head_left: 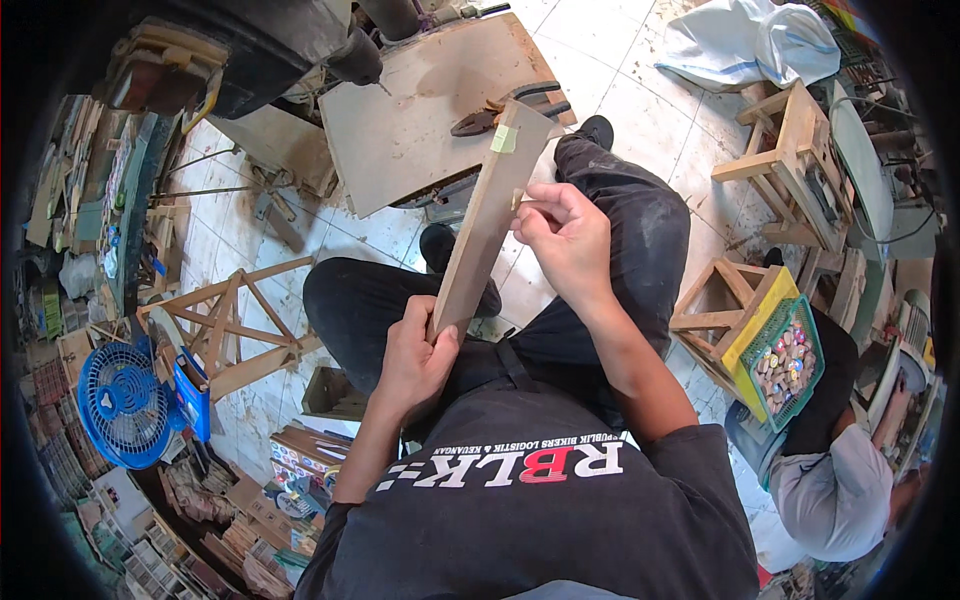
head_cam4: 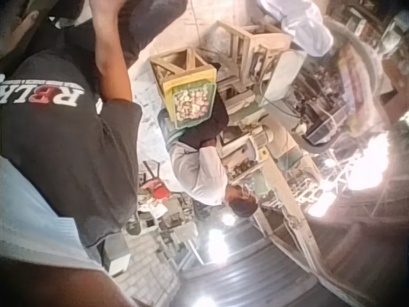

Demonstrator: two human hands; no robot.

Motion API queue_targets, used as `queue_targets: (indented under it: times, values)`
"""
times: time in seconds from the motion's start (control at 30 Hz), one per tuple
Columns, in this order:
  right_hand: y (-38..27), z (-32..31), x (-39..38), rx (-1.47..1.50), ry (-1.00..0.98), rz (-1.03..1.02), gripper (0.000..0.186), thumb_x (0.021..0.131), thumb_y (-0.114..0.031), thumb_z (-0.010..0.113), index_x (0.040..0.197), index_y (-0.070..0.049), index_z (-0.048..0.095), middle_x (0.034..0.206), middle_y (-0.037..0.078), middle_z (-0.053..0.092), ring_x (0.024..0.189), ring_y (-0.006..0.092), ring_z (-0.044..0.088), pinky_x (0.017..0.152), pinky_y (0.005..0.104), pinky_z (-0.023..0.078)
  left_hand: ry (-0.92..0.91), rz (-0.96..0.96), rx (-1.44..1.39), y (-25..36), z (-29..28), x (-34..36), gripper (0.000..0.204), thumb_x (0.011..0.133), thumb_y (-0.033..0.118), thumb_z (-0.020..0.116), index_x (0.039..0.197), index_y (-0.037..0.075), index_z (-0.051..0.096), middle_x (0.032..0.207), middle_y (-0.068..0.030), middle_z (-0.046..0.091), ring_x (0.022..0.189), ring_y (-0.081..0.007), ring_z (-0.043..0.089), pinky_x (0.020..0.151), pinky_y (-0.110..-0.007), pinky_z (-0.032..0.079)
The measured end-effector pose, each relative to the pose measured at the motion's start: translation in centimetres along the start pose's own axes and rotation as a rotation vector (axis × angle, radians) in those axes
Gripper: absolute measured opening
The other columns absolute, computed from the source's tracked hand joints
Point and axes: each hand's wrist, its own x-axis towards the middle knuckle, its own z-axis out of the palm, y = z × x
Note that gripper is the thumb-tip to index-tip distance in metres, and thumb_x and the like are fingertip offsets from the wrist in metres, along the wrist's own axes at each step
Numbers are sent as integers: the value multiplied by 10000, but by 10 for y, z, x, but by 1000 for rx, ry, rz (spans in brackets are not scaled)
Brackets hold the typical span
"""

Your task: Drilling holes into a wooden board using a bench drill press.

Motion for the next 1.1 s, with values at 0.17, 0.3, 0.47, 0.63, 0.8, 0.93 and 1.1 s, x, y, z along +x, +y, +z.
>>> queue_targets:
  times: [0.17,0.3,0.47,0.63,0.8,0.93,1.1]
  values:
    - [-1,5,-9,-181,68,-204,134,909,-40,706,1008,50,700,850,72,727,729,94,672,675,233,543,12,-7,27,3,6,-3,235,905,90,616,1102,-2,526,793,-189,628,667,-316,644,626,-372,497]
    - [-6,2,-7,-288,66,-238,93,901,-33,707,964,34,717,772,61,717,681,73,652,620,231,516,17,48,68,5,11,-6,241,895,81,630,1097,-3,529,772,-199,616,653,-344,642,612,-384,498]
    - [-11,-2,-1,-502,36,-367,102,912,-11,631,827,32,667,680,45,682,620,67,628,570,241,488,30,41,77,8,19,-10,232,892,78,634,1082,-2,528,776,-194,629,658,-342,650,620,-385,506]
    - [-9,-5,3,-98,-28,2,72,948,-58,586,922,7,602,812,65,696,682,107,655,634,255,539,84,30,-53,0,14,-6,215,902,92,621,1066,2,516,838,-164,650,719,-230,651,669,-347,509]
    - [-6,0,4,394,-36,122,128,972,-124,612,954,-1,582,887,73,680,674,113,629,621,266,522,65,41,-130,-14,8,-2,208,909,104,612,1060,5,509,860,-124,656,784,-153,615,721,-316,498]
    - [-11,1,6,118,-67,-90,196,956,-171,686,938,-9,577,846,61,669,673,94,607,629,241,507,19,11,-266,-10,6,5,246,912,108,621,1103,-1,511,948,-120,659,869,-121,606,796,-300,496]
    - [-30,9,-5,234,-207,-31,189,974,-163,672,933,-14,563,834,59,677,708,97,649,658,244,550,63,-113,-361,24,-2,25,421,909,188,672,1241,17,476,1096,-57,590,993,-119,553,915,-302,445]
